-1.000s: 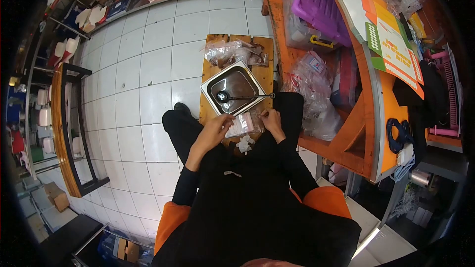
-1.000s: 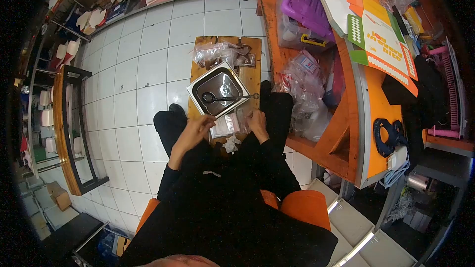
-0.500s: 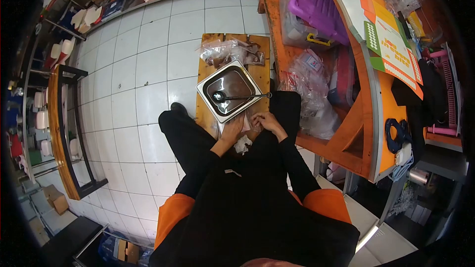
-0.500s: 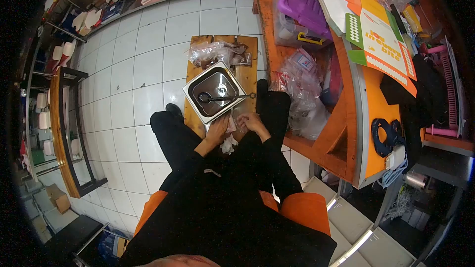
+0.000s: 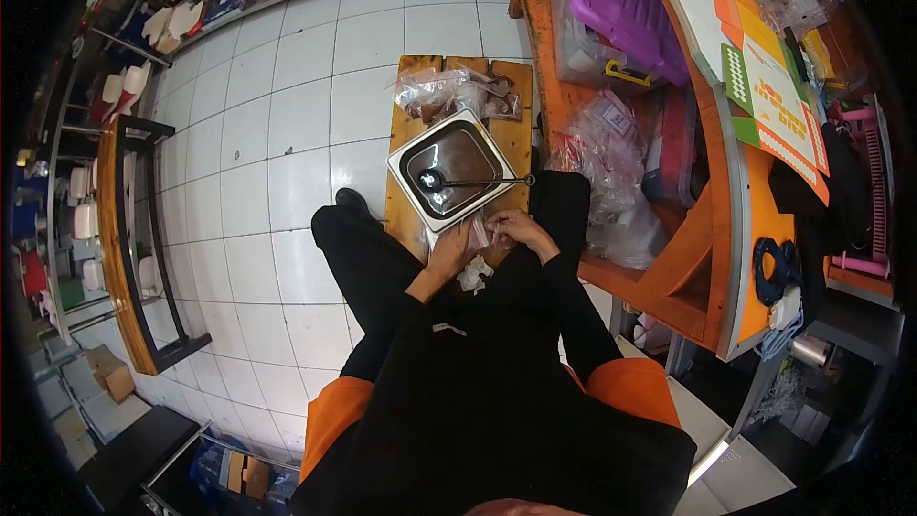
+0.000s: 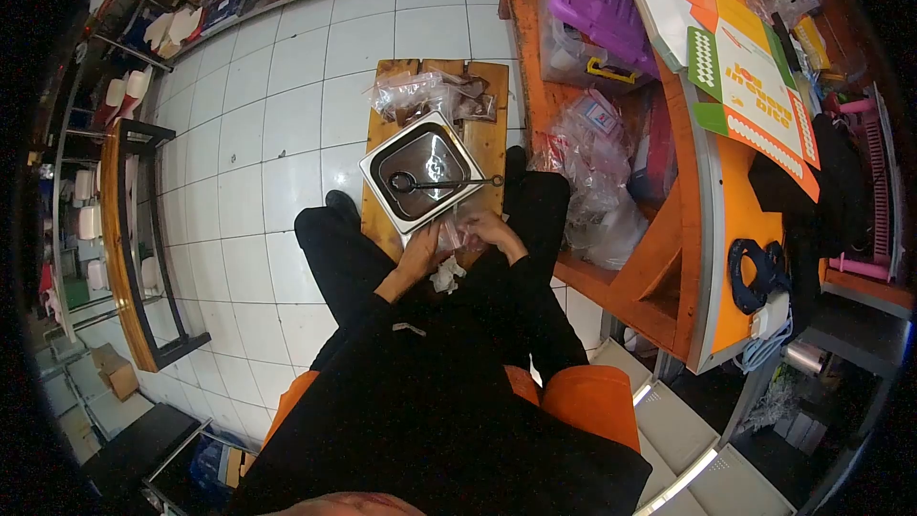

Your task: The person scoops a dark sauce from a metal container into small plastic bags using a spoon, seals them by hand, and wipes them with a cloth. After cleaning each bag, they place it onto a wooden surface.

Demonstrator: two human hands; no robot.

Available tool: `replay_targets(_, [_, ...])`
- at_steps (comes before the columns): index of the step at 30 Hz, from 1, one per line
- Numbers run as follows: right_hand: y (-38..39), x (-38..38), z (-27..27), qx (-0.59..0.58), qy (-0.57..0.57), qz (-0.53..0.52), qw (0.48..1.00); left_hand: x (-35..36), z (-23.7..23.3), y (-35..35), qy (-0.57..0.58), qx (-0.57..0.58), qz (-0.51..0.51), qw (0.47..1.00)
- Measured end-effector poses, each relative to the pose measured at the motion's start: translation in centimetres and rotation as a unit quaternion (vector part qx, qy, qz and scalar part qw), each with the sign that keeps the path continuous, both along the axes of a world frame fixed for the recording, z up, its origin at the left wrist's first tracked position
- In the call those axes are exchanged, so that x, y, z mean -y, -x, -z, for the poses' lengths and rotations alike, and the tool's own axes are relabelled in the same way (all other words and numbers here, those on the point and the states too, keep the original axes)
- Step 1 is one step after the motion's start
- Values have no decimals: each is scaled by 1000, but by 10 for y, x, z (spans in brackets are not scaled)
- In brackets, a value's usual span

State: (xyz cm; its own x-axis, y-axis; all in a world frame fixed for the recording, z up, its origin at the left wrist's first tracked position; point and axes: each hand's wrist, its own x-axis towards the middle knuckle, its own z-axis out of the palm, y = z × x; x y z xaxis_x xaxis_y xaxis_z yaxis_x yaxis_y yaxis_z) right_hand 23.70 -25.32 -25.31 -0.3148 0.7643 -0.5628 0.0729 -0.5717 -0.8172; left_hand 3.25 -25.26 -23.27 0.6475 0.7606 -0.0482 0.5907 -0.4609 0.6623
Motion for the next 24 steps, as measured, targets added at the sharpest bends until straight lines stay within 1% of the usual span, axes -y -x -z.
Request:
replay_targets(3, [1, 4, -3, -95, 44, 48, 993, -2, 3, 1, -10, 2, -11, 1000])
replay_targets(6, [7, 3, -4, 3, 23, -18, 1000, 0, 1, 0, -28, 26, -5, 999])
replay_targets(9, [20, 4, -2, 76, -39, 18, 996, 0, 3, 1, 11, 12, -24, 1000])
replay_targets(12, [30, 5, -3, 254, -151, 23, 955, 3, 11, -1, -39, 2, -36, 999])
replay_targets(15, [37, 4, -7, 312, -172, 61, 932, 4, 14, -2, -21, 6, -44, 999])
replay_targets(18, [38, -1, -4, 339, -130, 31, 931, 2, 15, -2, -56, -8, -40, 998])
replay_targets(21, [26, 0, 8, 351, -117, 54, 927, 1, 14, 0, -30, -55, -37, 997])
replay_targets(24, [7, 7, 10, 348, -134, 96, 923, 2, 13, 3, -62, -61, -39, 995])
